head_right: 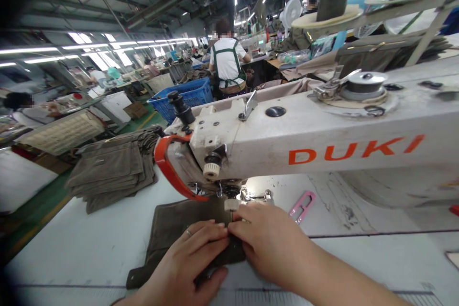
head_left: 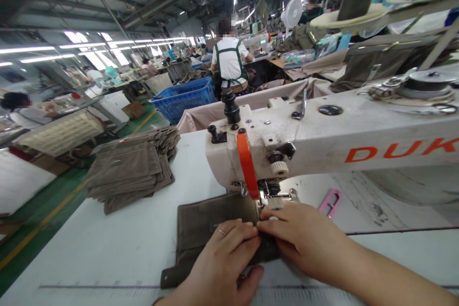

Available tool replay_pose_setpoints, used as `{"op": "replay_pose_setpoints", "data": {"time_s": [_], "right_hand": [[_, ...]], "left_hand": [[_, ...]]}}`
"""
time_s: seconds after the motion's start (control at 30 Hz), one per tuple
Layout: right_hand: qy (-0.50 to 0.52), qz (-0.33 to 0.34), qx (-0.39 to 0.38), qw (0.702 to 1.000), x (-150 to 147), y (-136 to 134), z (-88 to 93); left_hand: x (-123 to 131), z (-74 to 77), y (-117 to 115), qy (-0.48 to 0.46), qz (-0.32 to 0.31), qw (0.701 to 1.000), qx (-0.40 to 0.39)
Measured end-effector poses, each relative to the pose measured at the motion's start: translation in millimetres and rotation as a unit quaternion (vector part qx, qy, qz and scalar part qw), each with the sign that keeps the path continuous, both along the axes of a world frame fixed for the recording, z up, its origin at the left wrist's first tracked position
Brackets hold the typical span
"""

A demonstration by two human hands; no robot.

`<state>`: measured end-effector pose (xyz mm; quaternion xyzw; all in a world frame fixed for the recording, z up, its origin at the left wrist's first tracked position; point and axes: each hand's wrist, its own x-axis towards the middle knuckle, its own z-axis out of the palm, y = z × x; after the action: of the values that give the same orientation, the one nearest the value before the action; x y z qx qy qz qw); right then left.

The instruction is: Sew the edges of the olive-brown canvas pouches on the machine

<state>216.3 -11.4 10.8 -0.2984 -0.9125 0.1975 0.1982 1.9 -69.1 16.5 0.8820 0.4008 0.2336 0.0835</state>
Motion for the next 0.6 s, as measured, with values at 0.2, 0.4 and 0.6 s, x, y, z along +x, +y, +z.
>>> {"op": "replay_pose_setpoints", "data": {"time_s": [0.2,0.4,0.6], "right_hand": [[0.000,-0.031,-0.006,1.000,-1.2,3.7,-2.7],[-0.043,-0.053,-0.011,0.998,-3.6,6.0,-5.7],[0.004,-0.063,-0.012,0.998,1.8,5.4,1.0]], "left_hand": [[1.1,5.0,15.2,-0.005,0.016,0.999,-0.052],[-3.1,1.4,33.6,-0.006,0.007,0.999,-0.043],[-6.6,-4.3,35.5,0.016,0.014,1.000,-0.007]]}}
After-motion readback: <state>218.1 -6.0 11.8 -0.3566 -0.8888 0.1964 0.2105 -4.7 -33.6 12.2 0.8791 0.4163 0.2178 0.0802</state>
